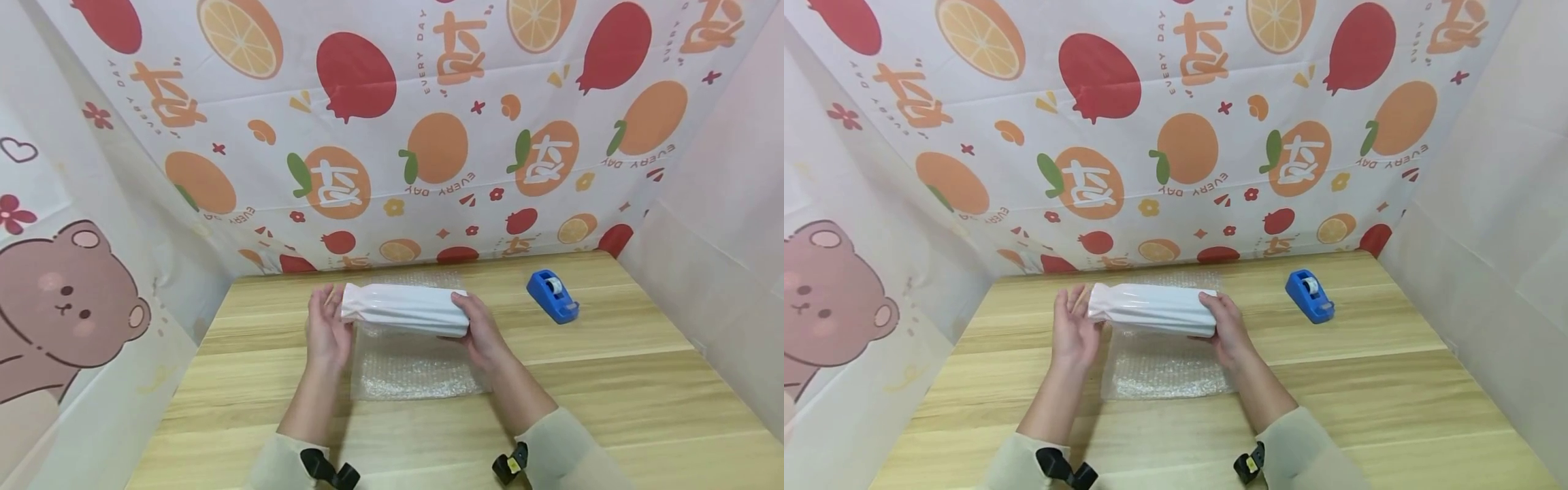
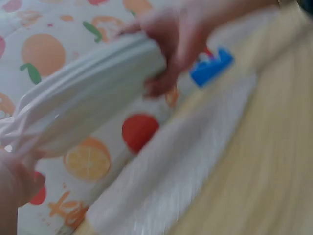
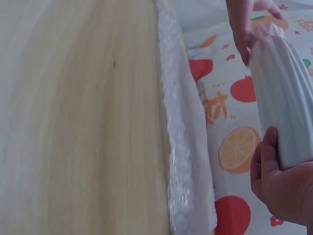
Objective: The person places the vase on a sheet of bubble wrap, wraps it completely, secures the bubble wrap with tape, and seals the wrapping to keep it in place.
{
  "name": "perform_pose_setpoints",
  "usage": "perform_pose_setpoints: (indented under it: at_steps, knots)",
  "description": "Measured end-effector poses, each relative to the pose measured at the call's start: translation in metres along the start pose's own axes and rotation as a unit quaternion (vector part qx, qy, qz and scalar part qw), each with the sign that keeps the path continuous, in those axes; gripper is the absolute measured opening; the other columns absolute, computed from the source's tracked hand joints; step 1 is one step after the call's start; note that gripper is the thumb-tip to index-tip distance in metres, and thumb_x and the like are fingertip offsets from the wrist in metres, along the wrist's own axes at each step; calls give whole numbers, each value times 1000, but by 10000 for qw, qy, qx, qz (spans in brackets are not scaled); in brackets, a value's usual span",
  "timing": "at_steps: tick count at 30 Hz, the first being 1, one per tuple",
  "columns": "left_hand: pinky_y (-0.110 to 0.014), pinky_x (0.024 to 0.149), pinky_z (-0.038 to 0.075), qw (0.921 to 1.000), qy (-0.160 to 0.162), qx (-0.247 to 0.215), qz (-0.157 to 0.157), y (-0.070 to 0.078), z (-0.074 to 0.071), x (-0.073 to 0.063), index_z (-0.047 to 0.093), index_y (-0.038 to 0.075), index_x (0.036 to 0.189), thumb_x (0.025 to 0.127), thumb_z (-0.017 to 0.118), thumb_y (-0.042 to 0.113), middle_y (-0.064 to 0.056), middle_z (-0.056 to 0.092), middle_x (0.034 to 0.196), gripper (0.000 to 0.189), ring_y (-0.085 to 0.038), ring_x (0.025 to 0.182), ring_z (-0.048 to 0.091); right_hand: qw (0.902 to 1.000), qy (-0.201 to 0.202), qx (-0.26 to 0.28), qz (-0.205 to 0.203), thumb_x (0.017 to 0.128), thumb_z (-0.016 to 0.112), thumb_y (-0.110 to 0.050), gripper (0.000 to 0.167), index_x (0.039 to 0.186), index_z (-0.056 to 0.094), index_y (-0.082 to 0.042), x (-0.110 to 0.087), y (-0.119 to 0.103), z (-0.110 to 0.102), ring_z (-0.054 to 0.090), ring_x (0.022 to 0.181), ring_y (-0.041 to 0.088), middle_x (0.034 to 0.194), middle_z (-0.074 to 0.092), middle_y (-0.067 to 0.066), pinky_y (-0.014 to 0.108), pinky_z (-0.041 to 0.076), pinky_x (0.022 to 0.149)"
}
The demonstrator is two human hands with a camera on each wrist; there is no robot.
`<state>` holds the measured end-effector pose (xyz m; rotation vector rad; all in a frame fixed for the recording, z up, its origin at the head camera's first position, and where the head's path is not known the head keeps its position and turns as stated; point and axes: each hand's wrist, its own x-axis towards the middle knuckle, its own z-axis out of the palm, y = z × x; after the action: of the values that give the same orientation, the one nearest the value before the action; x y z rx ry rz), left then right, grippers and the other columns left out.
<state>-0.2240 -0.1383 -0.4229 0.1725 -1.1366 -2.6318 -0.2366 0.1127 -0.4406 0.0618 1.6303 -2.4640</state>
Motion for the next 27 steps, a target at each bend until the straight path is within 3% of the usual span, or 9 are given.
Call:
perform_pose_setpoints:
  at_steps: [2, 5, 10, 13, 15, 17, 20, 22, 27]
  knots:
    - [-26, 95, 50, 9938, 327, 901, 559, 1, -4, 1, 52, 2, 120, 102, 53, 34, -3, 62, 109, 37, -15, 105, 60, 9999, 3, -103, 39, 97, 55, -32, 42, 130, 48, -8, 0, -1, -4, 61, 92, 21, 107, 58, 9, 42, 54, 75]
    - [-26, 84, 55, 9675, 555, 2208, 1103, -1, -8, 2, 60, -4, 110, 100, 56, 20, -3, 65, 93, 26, -14, 89, 64, 9998, 16, -177, 69, 98, 55, -32, 44, 133, 46, -8, 0, 0, -8, 62, 93, 21, 108, 58, 9, 42, 54, 76]
    - [-18, 69, 49, 9208, 123, 3729, 1136, -7, -8, 0, 63, 2, 119, 103, 48, 26, 3, 63, 95, 33, -5, 80, 58, 9998, 20, -211, 65, 97, 56, -32, 45, 134, 45, -8, -1, 0, -10, 62, 92, 20, 109, 58, 9, 41, 55, 75]
    - [-19, 65, 44, 9053, -121, 4123, 1016, -7, -7, -1, 63, 7, 124, 105, 43, 37, 3, 57, 88, 41, -5, 74, 51, 9997, -17, -229, 104, 96, 58, -29, 43, 131, 46, -8, -1, 0, -11, 63, 90, 21, 107, 59, 9, 42, 56, 74]
    - [-23, 68, 44, 9019, -252, 4232, 830, -7, -5, -1, 62, 10, 127, 104, 41, 43, 0, 55, 88, 46, -9, 75, 50, 9994, -59, -293, 189, 96, 58, -29, 42, 130, 46, -8, -1, 0, -12, 64, 89, 21, 108, 59, 9, 42, 56, 74]
    - [-29, 79, 46, 9048, -416, 4211, 485, -6, -3, -1, 60, 9, 130, 104, 39, 45, -8, 58, 99, 49, -15, 86, 53, 9984, -129, -454, 319, 97, 57, -29, 42, 132, 44, -8, -1, -1, -14, 63, 92, 23, 112, 58, 11, 43, 55, 76]
    - [-41, 104, 38, 9115, -666, 4055, -183, -4, -3, 0, 56, 5, 134, 105, 37, 43, -13, 51, 138, 52, -24, 120, 47, 9941, -246, -860, 614, 98, 56, -34, 48, 136, 41, -9, 0, -4, -21, 61, 100, 26, 122, 54, 15, 42, 54, 81]
    - [-43, 109, 34, 9127, -847, 3943, -659, -4, -3, 0, 53, 3, 136, 106, 35, 40, -14, 40, 150, 51, -26, 129, 42, 9891, -328, -1175, 825, 97, 56, -37, 53, 139, 39, -9, 1, -7, -26, 59, 104, 27, 127, 51, 17, 40, 53, 84]
    - [-29, 87, 49, 9044, -1216, 3893, -1250, -3, -8, 0, 48, 0, 137, 106, 36, 34, -20, 50, 128, 48, -16, 95, 61, 9752, -848, -1705, 1131, 97, 58, -36, 63, 145, 35, -4, 1, -11, -42, 60, 108, 24, 132, 53, 19, 38, 53, 89]
